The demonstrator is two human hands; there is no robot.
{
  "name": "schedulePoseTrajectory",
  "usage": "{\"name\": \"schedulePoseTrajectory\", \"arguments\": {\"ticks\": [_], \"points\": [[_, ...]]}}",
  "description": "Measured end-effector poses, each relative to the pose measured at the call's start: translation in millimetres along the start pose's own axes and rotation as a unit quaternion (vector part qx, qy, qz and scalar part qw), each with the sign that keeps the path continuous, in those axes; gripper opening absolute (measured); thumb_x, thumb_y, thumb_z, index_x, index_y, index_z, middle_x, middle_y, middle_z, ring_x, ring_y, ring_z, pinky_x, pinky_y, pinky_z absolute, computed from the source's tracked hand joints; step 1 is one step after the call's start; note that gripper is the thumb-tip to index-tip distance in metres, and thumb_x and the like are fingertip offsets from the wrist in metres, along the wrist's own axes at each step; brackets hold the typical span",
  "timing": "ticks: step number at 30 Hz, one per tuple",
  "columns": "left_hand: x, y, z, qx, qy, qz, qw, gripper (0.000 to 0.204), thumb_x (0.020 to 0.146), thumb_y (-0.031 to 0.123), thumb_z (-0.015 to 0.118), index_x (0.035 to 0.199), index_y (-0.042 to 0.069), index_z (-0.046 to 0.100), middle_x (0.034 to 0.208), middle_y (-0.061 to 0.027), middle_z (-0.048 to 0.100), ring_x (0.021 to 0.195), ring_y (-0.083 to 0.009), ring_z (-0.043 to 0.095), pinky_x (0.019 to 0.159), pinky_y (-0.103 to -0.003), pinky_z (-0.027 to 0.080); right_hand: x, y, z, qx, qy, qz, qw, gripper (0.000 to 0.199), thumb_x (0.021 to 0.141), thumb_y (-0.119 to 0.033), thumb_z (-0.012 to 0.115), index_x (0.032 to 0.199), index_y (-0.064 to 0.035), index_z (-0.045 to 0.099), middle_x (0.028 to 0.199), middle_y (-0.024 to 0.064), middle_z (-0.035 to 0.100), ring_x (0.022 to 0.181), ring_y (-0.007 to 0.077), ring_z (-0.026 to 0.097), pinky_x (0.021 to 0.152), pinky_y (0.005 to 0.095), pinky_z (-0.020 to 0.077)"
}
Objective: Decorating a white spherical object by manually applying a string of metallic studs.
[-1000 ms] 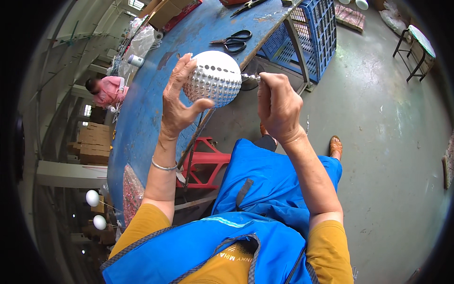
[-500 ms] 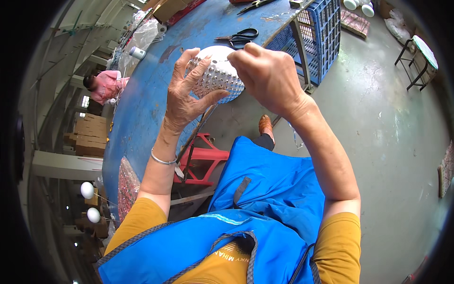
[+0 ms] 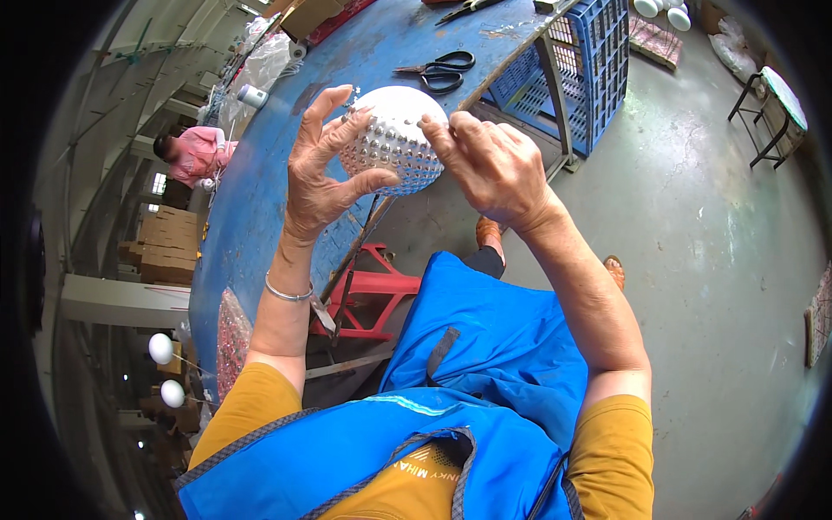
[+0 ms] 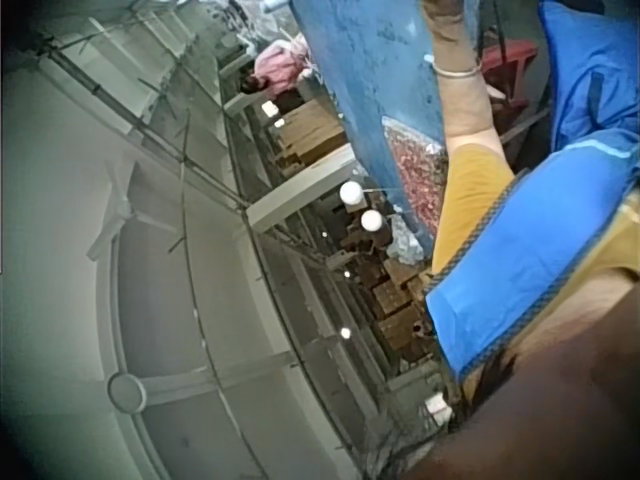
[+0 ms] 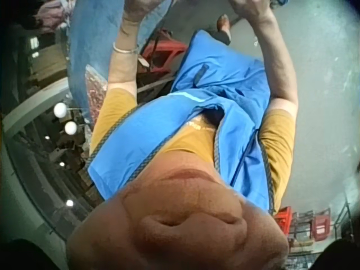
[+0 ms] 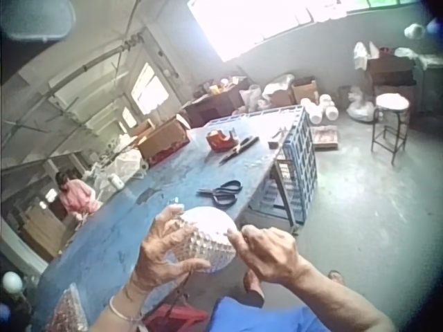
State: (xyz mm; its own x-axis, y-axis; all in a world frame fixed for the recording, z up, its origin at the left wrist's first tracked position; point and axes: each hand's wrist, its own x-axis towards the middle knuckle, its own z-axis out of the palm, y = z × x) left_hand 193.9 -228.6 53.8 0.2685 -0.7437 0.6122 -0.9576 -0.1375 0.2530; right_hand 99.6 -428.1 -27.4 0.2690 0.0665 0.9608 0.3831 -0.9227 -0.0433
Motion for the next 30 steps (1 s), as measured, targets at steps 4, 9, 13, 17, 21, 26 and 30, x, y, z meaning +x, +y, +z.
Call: {"name": "schedulePoseTrajectory", "arguments": {"ticks": [4, 9, 13, 17, 21, 26, 30], "points": [[-0.9, 1.0, 3.5, 0.029, 0.005, 0.035, 0.999, 0.064, 0.056, 0.026, 0.087, 0.115, 0.011, 0.065, 0.127, -0.0137, 0.053, 0.118, -0.0304, 0.052, 0.098, -0.041, 0.047, 1.1, 16.7, 8.2, -0.026, 0.076, -0.034, 0.996, 0.043, 0.073, -0.006, 0.067, 0.115, -0.0014, 0.062, 0.092, 0.0078, 0.060, 0.067, 0.0135, 0.059, 0.054, 0.0265, 0.0480], [-0.8, 1.7, 8.4, 0.062, 0.004, 0.047, 0.997, 0.066, 0.055, 0.027, 0.087, 0.115, 0.011, 0.065, 0.122, -0.0103, 0.057, 0.115, -0.0297, 0.055, 0.098, -0.042, 0.047, 19.0, 30.0, 0.0, 0.005, 0.109, -0.079, 0.991, 0.034, 0.074, 0.000, 0.066, 0.108, 0.0026, 0.063, 0.092, 0.0117, 0.063, 0.070, 0.0174, 0.062, 0.056, 0.0276, 0.0499], [0.2, -1.0, 1.1, 0.022, -0.010, 0.025, 0.999, 0.067, 0.055, 0.028, 0.087, 0.116, 0.010, 0.064, 0.123, -0.0093, 0.056, 0.116, -0.0284, 0.054, 0.098, -0.042, 0.047, -10.2, 15.8, 3.3, 0.062, 0.071, -0.026, 0.995, 0.028, 0.076, 0.008, 0.066, 0.104, 0.0036, 0.063, 0.091, 0.0145, 0.065, 0.073, 0.0220, 0.065, 0.059, 0.0290, 0.0534], [3.3, 7.9, 0.9, -0.032, -0.006, -0.077, 0.996, 0.069, 0.057, 0.028, 0.088, 0.118, 0.010, 0.062, 0.129, -0.0131, 0.051, 0.118, -0.0286, 0.053, 0.097, -0.042, 0.047, -17.2, -6.0, 6.6, 0.090, 0.080, 0.060, 0.991, 0.028, 0.076, 0.009, 0.067, 0.103, 0.0030, 0.063, 0.089, 0.0151, 0.065, 0.072, 0.0222, 0.065, 0.057, 0.0281, 0.0532], [9.1, 10.7, -3.3, 0.011, -0.027, -0.024, 0.999, 0.070, 0.058, 0.028, 0.088, 0.120, 0.009, 0.061, 0.135, -0.0173, 0.044, 0.122, -0.0295, 0.049, 0.098, -0.041, 0.046, 5.2, -19.1, -5.3, 0.126, 0.103, 0.114, 0.980, 0.026, 0.077, 0.009, 0.067, 0.101, 0.0017, 0.063, 0.088, 0.0142, 0.064, 0.067, 0.0186, 0.064, 0.053, 0.0257, 0.0518], [14.5, 0.9, -4.4, -0.001, -0.017, 0.011, 1.000, 0.073, 0.055, 0.027, 0.089, 0.120, 0.011, 0.062, 0.137, -0.0164, 0.043, 0.124, -0.0298, 0.047, 0.097, -0.040, 0.046, 4.9, -33.3, -10.9, 0.181, 0.105, 0.192, 0.959, 0.024, 0.078, 0.009, 0.067, 0.100, 0.0004, 0.063, 0.086, 0.0130, 0.064, 0.062, 0.0131, 0.063, 0.049, 0.0230, 0.0497], [15.1, 4.8, -11.7, 0.011, -0.067, 0.005, 0.998, 0.068, 0.061, 0.027, 0.087, 0.122, 0.010, 0.061, 0.139, -0.0200, 0.039, 0.127, -0.0317, 0.044, 0.100, -0.042, 0.044, 20.0, -39.8, -8.1, 0.205, 0.122, 0.217, 0.947, 0.024, 0.078, 0.009, 0.067, 0.099, 0.0003, 0.064, 0.086, 0.0130, 0.064, 0.062, 0.0135, 0.063, 0.049, 0.0230, 0.0494]]}}
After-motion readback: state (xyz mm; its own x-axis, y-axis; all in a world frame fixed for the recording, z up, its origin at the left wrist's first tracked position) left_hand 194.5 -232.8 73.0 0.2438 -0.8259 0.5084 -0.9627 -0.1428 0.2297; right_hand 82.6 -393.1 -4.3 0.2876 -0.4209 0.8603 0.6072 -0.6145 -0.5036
